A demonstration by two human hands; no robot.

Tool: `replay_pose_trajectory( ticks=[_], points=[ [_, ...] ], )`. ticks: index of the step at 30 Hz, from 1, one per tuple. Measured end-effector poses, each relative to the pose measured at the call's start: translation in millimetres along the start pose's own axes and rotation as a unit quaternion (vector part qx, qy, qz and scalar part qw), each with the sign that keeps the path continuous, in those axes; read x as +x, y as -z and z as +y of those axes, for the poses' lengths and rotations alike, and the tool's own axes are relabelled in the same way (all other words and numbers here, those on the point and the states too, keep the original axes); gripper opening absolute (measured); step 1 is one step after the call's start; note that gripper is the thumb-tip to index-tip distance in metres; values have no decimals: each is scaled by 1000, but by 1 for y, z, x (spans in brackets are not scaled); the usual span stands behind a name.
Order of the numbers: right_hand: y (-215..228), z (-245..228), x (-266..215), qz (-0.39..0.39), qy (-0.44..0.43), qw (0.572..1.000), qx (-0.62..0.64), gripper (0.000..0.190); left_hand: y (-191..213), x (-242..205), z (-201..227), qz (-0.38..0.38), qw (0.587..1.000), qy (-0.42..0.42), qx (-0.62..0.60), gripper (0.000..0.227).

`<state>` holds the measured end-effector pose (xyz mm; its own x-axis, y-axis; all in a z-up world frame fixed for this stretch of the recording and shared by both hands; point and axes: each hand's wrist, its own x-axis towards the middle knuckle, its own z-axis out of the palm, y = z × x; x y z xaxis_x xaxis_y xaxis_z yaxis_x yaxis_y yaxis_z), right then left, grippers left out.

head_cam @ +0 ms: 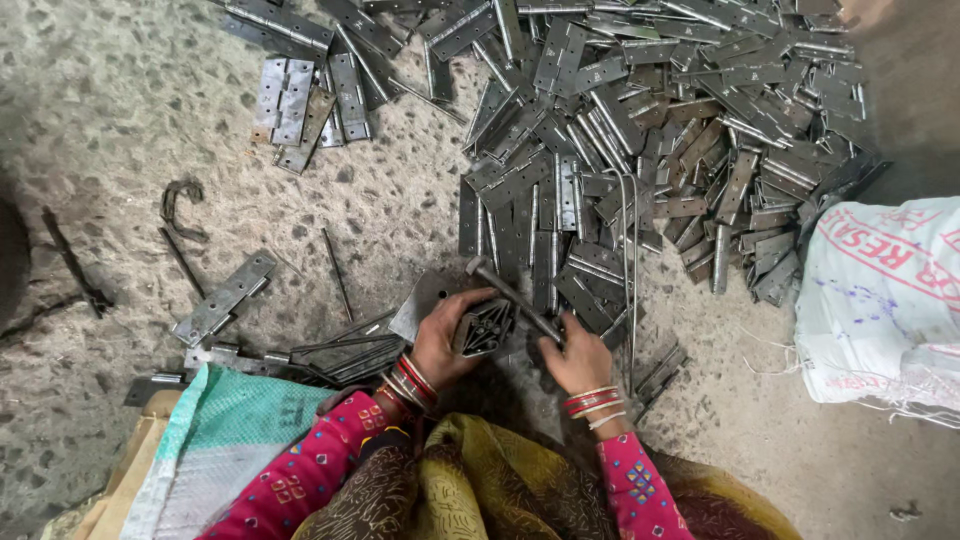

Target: The person sits on the floor and repeatedly picks up metal hinge plates, inserts them into a metal jig, and uses a hammer to drive pins into the hinge. The person then removes the assembled hinge and places it aside, continuing the process with additional hinge plates from a large pile.

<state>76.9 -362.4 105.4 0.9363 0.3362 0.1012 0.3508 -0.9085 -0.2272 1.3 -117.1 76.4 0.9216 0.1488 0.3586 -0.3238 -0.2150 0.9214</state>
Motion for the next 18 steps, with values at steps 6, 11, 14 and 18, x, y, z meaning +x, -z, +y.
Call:
replay_pose_trajectory(
  ticks=[6,11,14,18],
  points=[
    [55,-32,-17,67,-43,954,289,21,2,-3,-2,-5,993,64,-94,69],
    [92,-47,-45,245,155,812,506,29,-1,-3,-5,-9,987,93,-131,67],
    [65,-61,-59,241,198,802,510,30,-4,-4,-7,-2,985,75,-156,70],
    [37,-66,-72,-27,6,979,201,27,-9,-6,-11,5,981,80,-176,75]
  ],
)
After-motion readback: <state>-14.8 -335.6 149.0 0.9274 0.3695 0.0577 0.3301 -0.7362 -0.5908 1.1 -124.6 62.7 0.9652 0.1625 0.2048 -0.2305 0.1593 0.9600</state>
